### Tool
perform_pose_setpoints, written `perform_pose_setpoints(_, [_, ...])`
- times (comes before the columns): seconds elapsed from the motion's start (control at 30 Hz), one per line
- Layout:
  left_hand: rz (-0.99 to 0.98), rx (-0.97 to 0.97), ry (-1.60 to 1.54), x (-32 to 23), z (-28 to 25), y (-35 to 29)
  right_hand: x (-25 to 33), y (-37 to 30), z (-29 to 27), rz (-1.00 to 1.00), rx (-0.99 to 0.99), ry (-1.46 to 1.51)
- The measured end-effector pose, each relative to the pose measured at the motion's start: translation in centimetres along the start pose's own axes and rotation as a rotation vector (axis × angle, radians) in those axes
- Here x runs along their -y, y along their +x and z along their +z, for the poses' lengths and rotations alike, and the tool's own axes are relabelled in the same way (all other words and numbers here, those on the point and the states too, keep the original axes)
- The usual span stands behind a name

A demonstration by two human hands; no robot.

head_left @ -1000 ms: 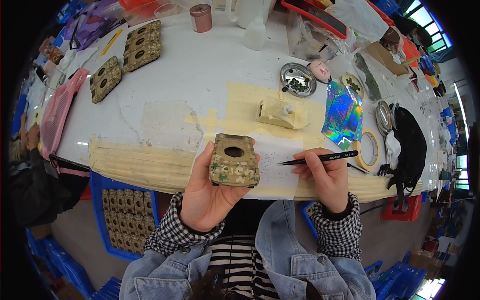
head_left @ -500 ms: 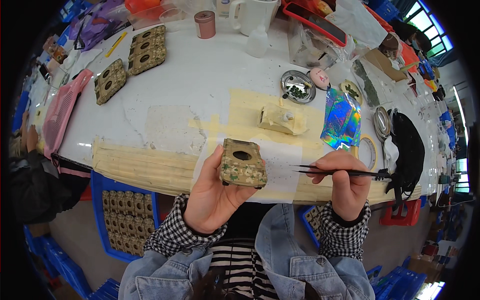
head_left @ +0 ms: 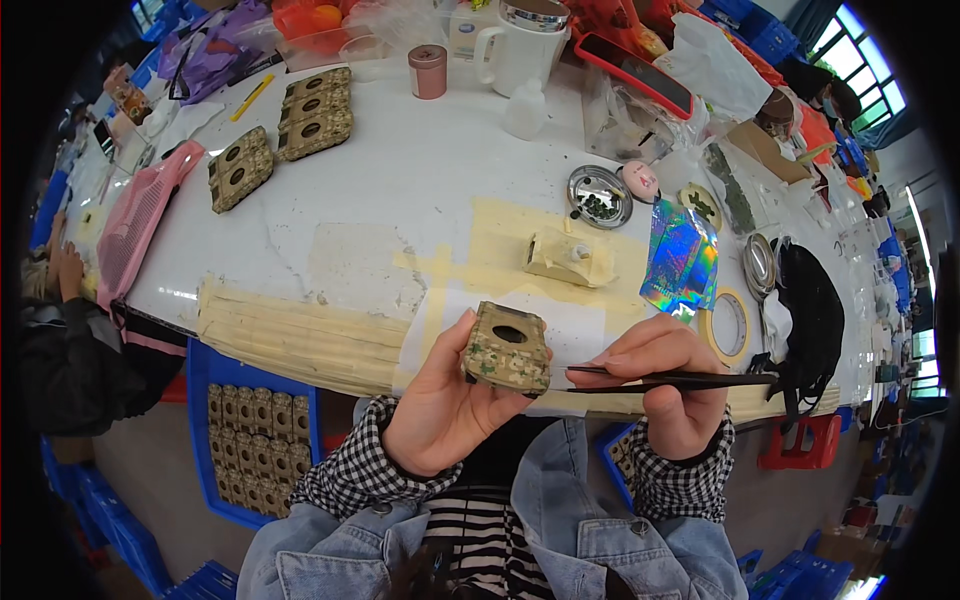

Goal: Detailed painting and assembly work on a model tank chassis using a paintbrush and tweezers.

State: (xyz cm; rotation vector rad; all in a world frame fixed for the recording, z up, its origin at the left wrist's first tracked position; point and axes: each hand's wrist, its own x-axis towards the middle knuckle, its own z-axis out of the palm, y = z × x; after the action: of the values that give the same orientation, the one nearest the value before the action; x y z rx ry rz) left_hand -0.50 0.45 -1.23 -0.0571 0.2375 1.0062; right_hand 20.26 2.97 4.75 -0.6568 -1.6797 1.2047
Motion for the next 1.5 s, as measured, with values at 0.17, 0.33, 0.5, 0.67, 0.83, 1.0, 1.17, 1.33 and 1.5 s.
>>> perform_pose_setpoints(0.17, [-0.007,0.052,0.022,0.0,-0.4,-0.1,-0.3,-0.1,-0.2,-0.025,-0.015,-0.007])
perform_pose_setpoints(0.33, [0.013,0.031,0.115,0.1,-0.1,-0.2,-0.2,-0.3,1.6,0.131,-0.121,0.367])
perform_pose_setpoints(0.5, [0.070,-0.011,0.165,0.3,0.2,-0.3,-0.5,-0.5,1.8,0.131,-0.116,0.326])
perform_pose_setpoints(0.67, [0.096,-0.009,0.250,0.2,0.5,-0.4,-0.3,-0.5,1.8,0.151,-0.102,0.294])
perform_pose_setpoints(0.83, [0.111,-0.024,0.310,0.2,0.9,-0.5,0.0,-0.4,1.6,0.193,-0.094,0.274])
perform_pose_setpoints(1.0, [0.129,-0.016,0.334,0.2,0.9,-0.6,0.2,-0.4,1.7,0.217,-0.098,0.276])
perform_pose_setpoints(1.17, [0.132,-0.037,0.324,0.2,0.9,-0.6,0.3,-0.3,1.6,0.223,-0.094,0.274])
perform_pose_setpoints(1.33, [0.131,-0.045,0.333,0.2,1.0,-0.6,0.4,-0.3,1.6,0.228,-0.086,0.272])
perform_pose_setpoints(1.5, [0.139,-0.043,0.348,0.2,1.2,-0.7,0.6,-0.2,1.6,0.255,-0.086,0.281])
